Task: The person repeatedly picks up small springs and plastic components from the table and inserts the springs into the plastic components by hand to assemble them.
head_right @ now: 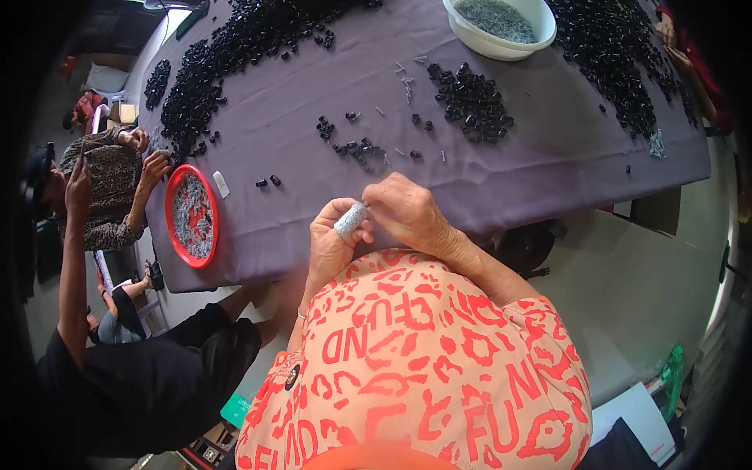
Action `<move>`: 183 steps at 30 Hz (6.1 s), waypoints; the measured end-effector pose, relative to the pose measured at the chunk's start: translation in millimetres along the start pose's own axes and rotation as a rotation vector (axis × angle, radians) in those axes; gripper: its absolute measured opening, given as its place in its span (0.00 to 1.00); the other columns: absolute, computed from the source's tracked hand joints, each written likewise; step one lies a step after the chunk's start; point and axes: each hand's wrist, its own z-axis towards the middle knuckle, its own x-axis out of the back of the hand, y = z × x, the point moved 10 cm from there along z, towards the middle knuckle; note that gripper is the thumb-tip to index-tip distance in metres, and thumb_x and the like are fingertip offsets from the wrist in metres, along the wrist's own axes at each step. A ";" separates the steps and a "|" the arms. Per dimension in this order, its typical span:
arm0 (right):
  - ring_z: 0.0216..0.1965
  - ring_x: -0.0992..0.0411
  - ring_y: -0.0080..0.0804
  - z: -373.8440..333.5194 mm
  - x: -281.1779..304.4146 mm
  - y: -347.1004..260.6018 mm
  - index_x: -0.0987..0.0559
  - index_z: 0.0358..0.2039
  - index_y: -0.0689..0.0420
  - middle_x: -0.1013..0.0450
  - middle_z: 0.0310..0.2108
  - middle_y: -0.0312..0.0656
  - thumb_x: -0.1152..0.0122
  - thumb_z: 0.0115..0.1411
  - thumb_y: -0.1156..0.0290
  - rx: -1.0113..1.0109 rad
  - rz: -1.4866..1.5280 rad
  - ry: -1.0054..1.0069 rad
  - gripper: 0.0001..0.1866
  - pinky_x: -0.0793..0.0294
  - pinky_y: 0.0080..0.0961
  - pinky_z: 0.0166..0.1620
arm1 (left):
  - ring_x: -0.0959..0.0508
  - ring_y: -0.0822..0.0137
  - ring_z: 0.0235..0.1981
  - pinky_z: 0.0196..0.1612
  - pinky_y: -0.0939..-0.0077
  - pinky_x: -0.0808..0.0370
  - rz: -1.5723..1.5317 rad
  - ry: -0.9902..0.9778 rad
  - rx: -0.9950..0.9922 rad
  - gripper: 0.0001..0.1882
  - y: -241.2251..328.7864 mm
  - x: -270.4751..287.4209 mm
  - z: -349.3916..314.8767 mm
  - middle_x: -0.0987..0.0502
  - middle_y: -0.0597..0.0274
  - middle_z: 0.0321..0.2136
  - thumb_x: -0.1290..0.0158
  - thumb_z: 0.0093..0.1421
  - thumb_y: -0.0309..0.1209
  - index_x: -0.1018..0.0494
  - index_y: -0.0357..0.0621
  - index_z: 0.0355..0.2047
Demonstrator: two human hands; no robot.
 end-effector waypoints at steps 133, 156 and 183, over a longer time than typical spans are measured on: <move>0.45 0.30 0.41 -1.7 46.2 2.5 0.22 0.37 0.59 0.27 0.42 0.43 0.38 0.49 0.80 0.077 -0.687 0.094 0.12 0.32 0.34 0.48 | 0.44 0.48 0.64 0.63 0.49 0.47 1.685 0.057 -0.985 0.34 54.9 -61.1 58.6 0.42 0.50 0.62 0.44 0.55 0.48 0.37 0.48 0.59; 0.39 0.32 0.34 96.7 31.7 73.8 0.21 0.31 0.51 0.30 0.32 0.34 0.37 0.51 0.68 0.093 -0.953 -0.018 0.06 0.35 0.33 0.41 | 0.46 0.53 0.65 0.66 0.51 0.56 1.713 -0.107 -0.941 0.33 19.6 -71.7 7.6 0.41 0.54 0.62 0.43 0.53 0.50 0.33 0.55 0.58; 0.28 0.29 0.25 -5.3 99.5 24.7 0.25 0.33 0.61 0.28 0.29 0.39 0.42 0.54 0.85 -0.097 -0.387 0.249 0.06 0.29 0.20 0.33 | 0.29 0.62 0.38 0.41 0.67 0.35 1.459 0.053 -1.147 0.12 63.9 -114.9 28.7 0.26 0.67 0.32 0.40 0.44 0.28 0.22 0.52 0.33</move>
